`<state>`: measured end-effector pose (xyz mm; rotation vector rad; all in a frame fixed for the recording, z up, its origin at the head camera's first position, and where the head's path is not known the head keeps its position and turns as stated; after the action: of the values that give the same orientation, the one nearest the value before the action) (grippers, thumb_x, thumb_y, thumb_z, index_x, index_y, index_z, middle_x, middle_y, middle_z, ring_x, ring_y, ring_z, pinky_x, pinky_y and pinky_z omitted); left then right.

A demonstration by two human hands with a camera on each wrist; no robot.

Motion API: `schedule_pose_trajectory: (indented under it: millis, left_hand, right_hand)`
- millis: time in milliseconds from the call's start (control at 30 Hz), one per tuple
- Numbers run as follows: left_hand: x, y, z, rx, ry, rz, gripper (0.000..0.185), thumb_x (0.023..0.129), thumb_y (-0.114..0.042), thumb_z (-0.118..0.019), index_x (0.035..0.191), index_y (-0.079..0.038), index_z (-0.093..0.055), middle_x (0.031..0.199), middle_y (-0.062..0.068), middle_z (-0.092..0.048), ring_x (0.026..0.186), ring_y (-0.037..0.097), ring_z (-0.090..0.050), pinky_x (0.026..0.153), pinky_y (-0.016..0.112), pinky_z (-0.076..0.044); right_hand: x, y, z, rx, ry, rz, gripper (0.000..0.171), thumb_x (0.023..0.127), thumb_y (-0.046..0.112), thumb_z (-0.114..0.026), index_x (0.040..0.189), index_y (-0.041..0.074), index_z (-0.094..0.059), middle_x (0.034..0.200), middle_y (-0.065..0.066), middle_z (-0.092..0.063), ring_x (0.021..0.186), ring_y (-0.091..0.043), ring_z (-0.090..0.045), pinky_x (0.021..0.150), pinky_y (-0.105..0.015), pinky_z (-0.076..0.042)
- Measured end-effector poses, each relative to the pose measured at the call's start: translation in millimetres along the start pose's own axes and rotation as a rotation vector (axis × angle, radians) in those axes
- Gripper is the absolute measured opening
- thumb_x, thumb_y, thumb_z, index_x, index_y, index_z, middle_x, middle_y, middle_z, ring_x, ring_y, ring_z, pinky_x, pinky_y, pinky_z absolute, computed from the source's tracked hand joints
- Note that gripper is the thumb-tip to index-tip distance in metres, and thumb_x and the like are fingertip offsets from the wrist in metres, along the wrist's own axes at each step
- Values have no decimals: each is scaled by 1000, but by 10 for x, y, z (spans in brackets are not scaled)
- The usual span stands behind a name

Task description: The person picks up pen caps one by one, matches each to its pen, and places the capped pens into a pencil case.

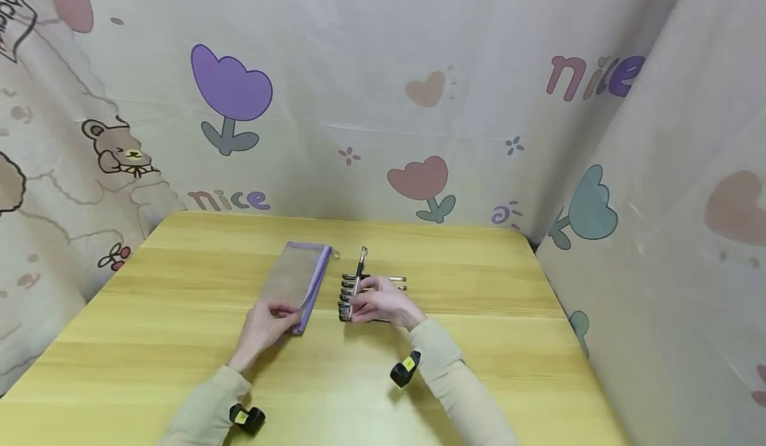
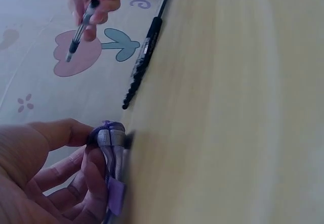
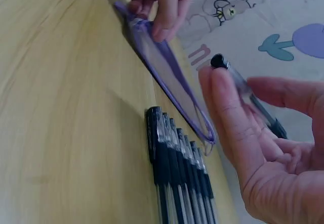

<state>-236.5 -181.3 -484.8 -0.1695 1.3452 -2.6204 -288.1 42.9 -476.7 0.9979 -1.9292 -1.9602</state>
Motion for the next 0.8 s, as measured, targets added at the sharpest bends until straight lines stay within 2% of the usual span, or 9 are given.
schedule_pose_trajectory:
  millis: [67,167,267,367,500,800]
  left_hand:
    - [-8,29,-3,5,1,12,14,77,-17,-78,88,-8,-80,80,3,-77,69,6,-63,66,22,-48]
    - [-31,38,13,10,2,15,16,77,-18,-79,89,-8,-79,81,4,-77,69,7,-63,67,24,-48]
    - [-55,42,36,5,4,23,17,76,-18,-79,90,-8,-79,81,4,-77,69,7,-63,67,25,-48]
    - [-63,49,41,-11,13,35,17,76,-17,-79,90,-8,-79,81,4,-77,69,7,-62,65,24,-48]
    - [-69,46,45,-34,20,35,17,77,-16,-79,91,-7,-79,80,4,-76,68,7,-62,63,23,-48]
    - [-105,48,47,-63,22,14,15,79,-13,-79,91,-4,-78,80,7,-77,68,7,-64,61,21,-51]
  right_hand:
    - [70,-44,-3,39,-8,-19,28,95,-1,-58,120,-13,-50,84,-10,-69,73,-20,-72,79,-35,-64]
    - [172,-104,-31,75,-10,-39,37,95,-3,-56,129,-14,-48,87,-11,-65,74,-21,-72,81,-37,-64]
    - [250,-151,-80,86,-7,-70,50,94,-6,-55,141,-12,-39,91,-14,-61,75,-23,-71,83,-38,-63]
    - [297,-169,-92,108,-33,-81,60,93,-8,-55,147,-9,-29,97,-18,-58,76,-25,-71,83,-40,-63]
    - [347,-188,-110,135,-66,-90,66,92,-10,-55,148,-6,-20,99,-21,-58,74,-26,-70,81,-40,-64]
    - [484,-223,-273,124,-50,-106,68,93,-10,-57,149,-7,-19,96,-19,-61,70,-22,-70,74,-32,-64]
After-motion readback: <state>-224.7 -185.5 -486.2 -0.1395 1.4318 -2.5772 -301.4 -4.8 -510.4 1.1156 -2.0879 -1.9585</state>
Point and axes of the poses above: each hand's wrist, its own x-axis towards the middle knuckle, its own z-axis out of the back of the hand, y = z × x, the point moved 9 cm from there along x, towards the middle knuckle
